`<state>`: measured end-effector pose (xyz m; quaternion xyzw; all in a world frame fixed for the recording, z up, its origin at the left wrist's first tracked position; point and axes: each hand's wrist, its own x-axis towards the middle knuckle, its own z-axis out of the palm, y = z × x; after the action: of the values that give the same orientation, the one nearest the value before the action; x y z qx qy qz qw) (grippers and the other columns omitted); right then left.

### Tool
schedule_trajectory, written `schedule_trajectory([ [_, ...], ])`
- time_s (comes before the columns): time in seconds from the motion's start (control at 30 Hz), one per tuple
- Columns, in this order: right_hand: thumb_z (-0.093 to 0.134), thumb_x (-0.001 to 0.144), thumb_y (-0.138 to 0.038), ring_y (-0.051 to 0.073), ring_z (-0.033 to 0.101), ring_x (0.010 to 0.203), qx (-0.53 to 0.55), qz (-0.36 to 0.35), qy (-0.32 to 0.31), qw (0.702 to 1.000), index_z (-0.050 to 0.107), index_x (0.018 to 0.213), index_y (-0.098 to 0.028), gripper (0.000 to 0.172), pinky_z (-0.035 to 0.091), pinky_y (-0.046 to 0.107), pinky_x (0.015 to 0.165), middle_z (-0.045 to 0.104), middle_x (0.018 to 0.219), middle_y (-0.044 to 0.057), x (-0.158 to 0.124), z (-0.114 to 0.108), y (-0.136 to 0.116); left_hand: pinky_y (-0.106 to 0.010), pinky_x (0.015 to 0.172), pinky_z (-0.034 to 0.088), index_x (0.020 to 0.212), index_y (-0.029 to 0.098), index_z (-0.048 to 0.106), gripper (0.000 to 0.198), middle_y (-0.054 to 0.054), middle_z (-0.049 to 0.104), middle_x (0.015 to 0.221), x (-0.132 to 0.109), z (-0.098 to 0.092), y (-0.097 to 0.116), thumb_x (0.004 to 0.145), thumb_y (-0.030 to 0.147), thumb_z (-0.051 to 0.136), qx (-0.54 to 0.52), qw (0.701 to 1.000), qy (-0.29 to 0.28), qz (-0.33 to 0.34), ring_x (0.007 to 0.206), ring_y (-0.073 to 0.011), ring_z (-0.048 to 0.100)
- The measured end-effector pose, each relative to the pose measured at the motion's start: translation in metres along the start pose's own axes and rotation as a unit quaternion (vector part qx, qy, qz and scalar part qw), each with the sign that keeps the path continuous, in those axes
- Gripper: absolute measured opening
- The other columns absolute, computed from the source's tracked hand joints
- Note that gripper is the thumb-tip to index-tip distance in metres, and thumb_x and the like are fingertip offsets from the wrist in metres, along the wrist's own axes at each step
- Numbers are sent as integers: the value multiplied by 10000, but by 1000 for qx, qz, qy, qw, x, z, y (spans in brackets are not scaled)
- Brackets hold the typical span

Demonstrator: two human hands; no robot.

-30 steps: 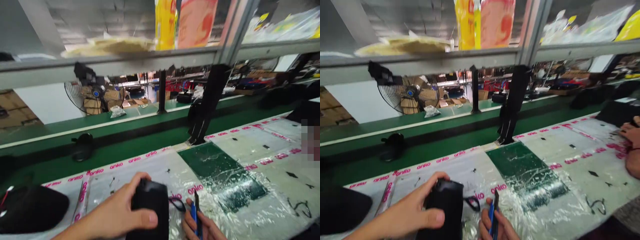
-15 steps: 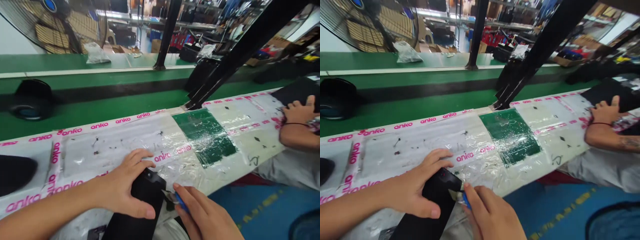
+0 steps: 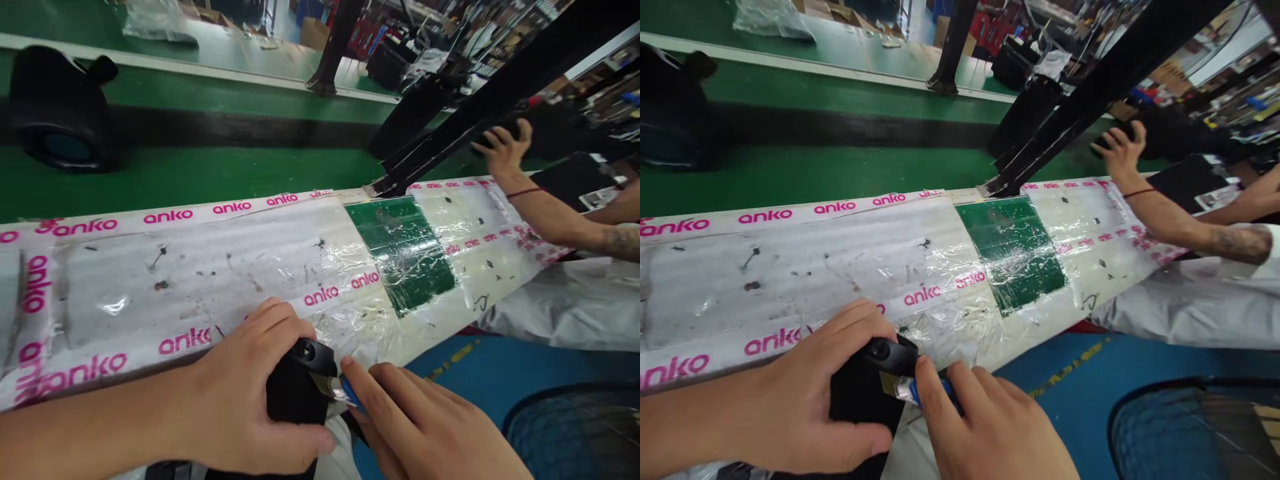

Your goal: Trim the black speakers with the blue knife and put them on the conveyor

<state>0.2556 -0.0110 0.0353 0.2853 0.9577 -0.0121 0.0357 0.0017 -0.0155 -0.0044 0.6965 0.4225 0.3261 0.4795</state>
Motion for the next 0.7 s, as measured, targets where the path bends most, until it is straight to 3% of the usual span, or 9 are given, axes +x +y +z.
schedule_trajectory([
  [0.17, 419, 926, -72, 216, 677, 648, 16, 15, 23, 999, 480, 1350, -134, 433, 556, 327, 517, 685, 878, 39, 3, 2, -4, -395, 839, 494, 1045, 150, 567, 451, -34, 523, 936, -2, 2, 0, 662, 168, 804, -5, 1000, 20, 10, 910, -229, 517],
  [0.33, 364, 929, -59, 211, 678, 606, 16, 30, 44, 998, 503, 1294, -142, 400, 542, 315, 480, 675, 814, 27, 8, 6, -3, -412, 876, 492, 1018, 156, 553, 404, -44, 541, 962, -1, 1, 2, 663, 142, 746, -7, 1000, 15, 3, 930, -232, 533],
  [0.7, 430, 896, -67, 225, 669, 640, 3, 13, 23, 1000, 507, 1341, -131, 456, 566, 335, 500, 675, 864, 47, 0, 3, -1, -437, 868, 465, 965, 157, 570, 342, -32, 506, 931, 2, 0, 1, 654, 148, 711, -33, 999, -14, -31, 906, -237, 524],
])
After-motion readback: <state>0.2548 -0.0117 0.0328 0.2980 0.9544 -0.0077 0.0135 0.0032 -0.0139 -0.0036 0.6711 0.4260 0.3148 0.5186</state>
